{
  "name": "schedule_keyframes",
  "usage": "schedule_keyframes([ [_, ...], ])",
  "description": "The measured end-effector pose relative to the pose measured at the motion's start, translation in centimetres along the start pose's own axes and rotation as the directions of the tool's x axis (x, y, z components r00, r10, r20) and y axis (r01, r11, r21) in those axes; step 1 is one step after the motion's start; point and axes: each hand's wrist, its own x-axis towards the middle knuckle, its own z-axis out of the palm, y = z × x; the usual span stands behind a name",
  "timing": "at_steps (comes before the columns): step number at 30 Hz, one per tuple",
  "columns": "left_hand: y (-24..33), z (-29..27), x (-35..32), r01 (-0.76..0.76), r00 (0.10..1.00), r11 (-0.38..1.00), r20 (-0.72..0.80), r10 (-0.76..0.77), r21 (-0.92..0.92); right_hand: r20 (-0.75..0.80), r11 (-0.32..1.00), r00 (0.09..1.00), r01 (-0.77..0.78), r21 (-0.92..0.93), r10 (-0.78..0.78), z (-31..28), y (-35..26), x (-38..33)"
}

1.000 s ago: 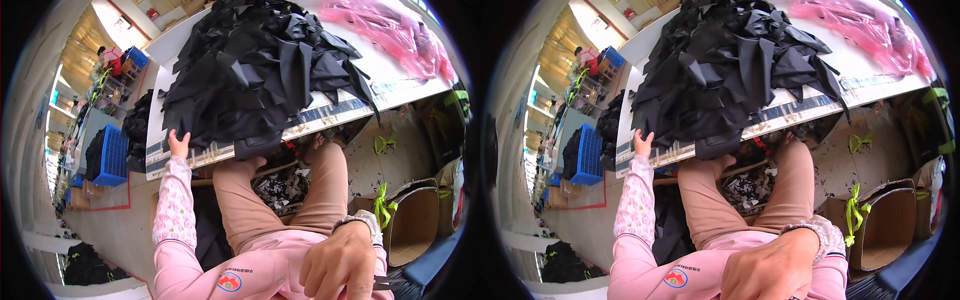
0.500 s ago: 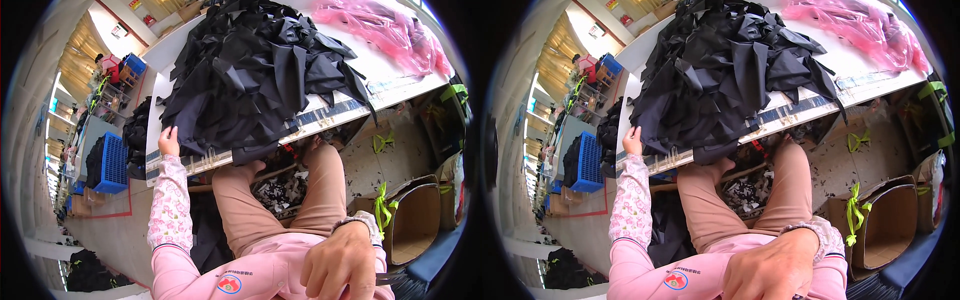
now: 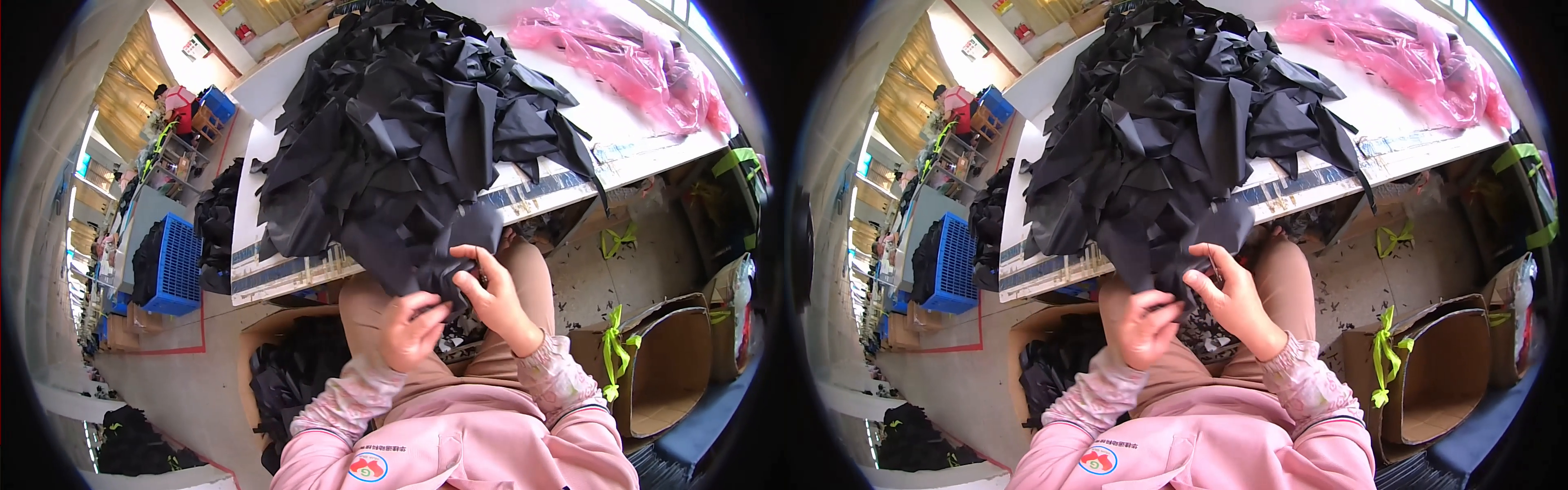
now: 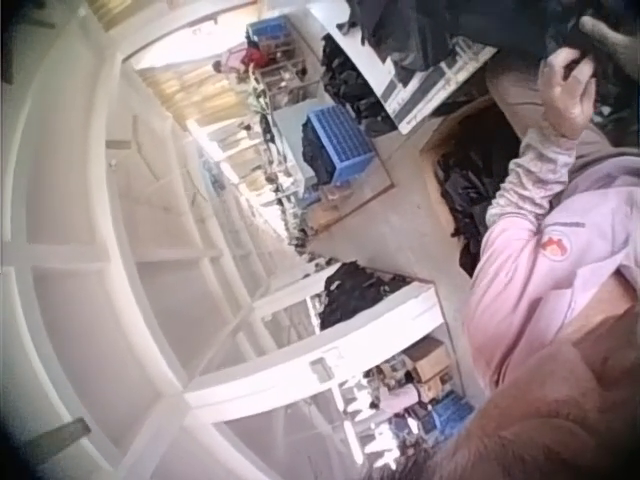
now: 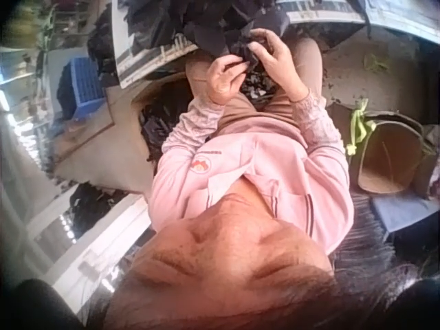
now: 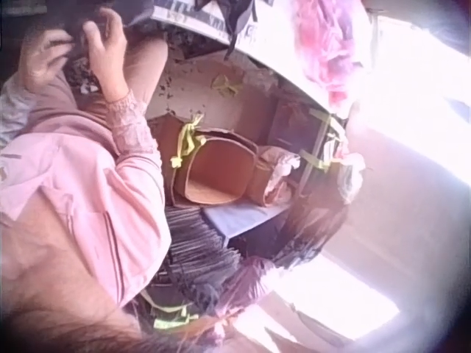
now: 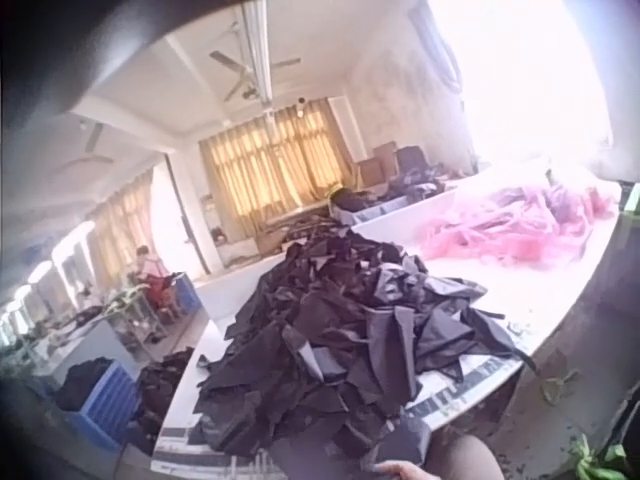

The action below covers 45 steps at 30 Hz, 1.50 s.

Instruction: Trimming excess material from small black fabric pieces using a hand-held snipping tool at a manufacturing workbench.

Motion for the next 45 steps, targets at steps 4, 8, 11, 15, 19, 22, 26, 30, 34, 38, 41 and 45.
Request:
schedule_keyframes([
  [4,1.1,4.6,-2.9,0.145,0.985,0.976,0.112,-0.128,-0.160,0.005,0.943,0.975,-0.215,0.253,0.221,-0.4,3.0,-0.9],
  [8,1.3,4.7,-5.6,0.597,0.728,0.709,0.625,-0.282,-0.375,-0.051,0.958,0.978,-0.186,0.217,0.201,-2.9,0.2,-1.5],
  [11,-0.9,3.1,-6.0,0.586,0.634,0.671,0.773,-0.031,-0.455,0.020,0.953,0.977,-0.213,0.215,0.214,-4.7,-1.3,-2.1],
  [15,-2.7,1.0,-0.3,0.546,0.830,0.563,0.306,-0.467,-0.621,0.244,0.965,0.965,0.030,0.262,-0.096,-5.6,-2.3,-3.1],
  [19,-5.0,0.3,1.0,0.577,0.815,0.497,0.502,-0.290,-0.648,0.396,0.972,0.904,0.077,0.222,-0.162,-5.0,-3.3,-2.9],
  [22,-4.3,-0.1,1.0,0.686,0.719,0.329,0.675,-0.167,-0.649,0.433,0.969,0.867,0.223,0.103,-0.246,-5.2,-3.7,-2.7],
  [26,-3.5,0.0,0.3,0.675,0.729,0.176,0.613,-0.306,-0.716,0.426,0.978,0.883,0.209,0.020,-0.197,-5.5,-4.0,-2.9],
  [30,-3.2,0.0,0.9,0.508,0.780,0.099,0.408,-0.474,-0.856,0.249,0.979,0.947,0.205,0.012,-0.201,-5.5,-2.3,-3.2],
  [34,-3.0,-0.1,1.0,0.411,0.786,0.088,0.303,-0.539,-0.907,0.174,0.983,0.969,0.182,-0.016,-0.177,-5.4,-1.7,-3.4],
  [38,-3.3,0.4,0.6,0.450,0.773,0.164,0.290,-0.564,-0.878,0.092,0.994,0.994,0.057,0.088,-0.065,-4.8,-1.7,-3.6],
  [41,-2.5,0.7,0.8,0.452,0.798,0.243,0.267,-0.541,-0.858,-0.023,0.997,1.000,-0.006,0.075,0.008,-4.5,-1.4,-3.2],
  [45,-2.6,0.9,0.5,0.472,0.804,0.344,0.237,-0.545,-0.812,-0.150,0.998,0.989,0.014,0.059,-0.005,-4.4,-0.8,-3.1],
])
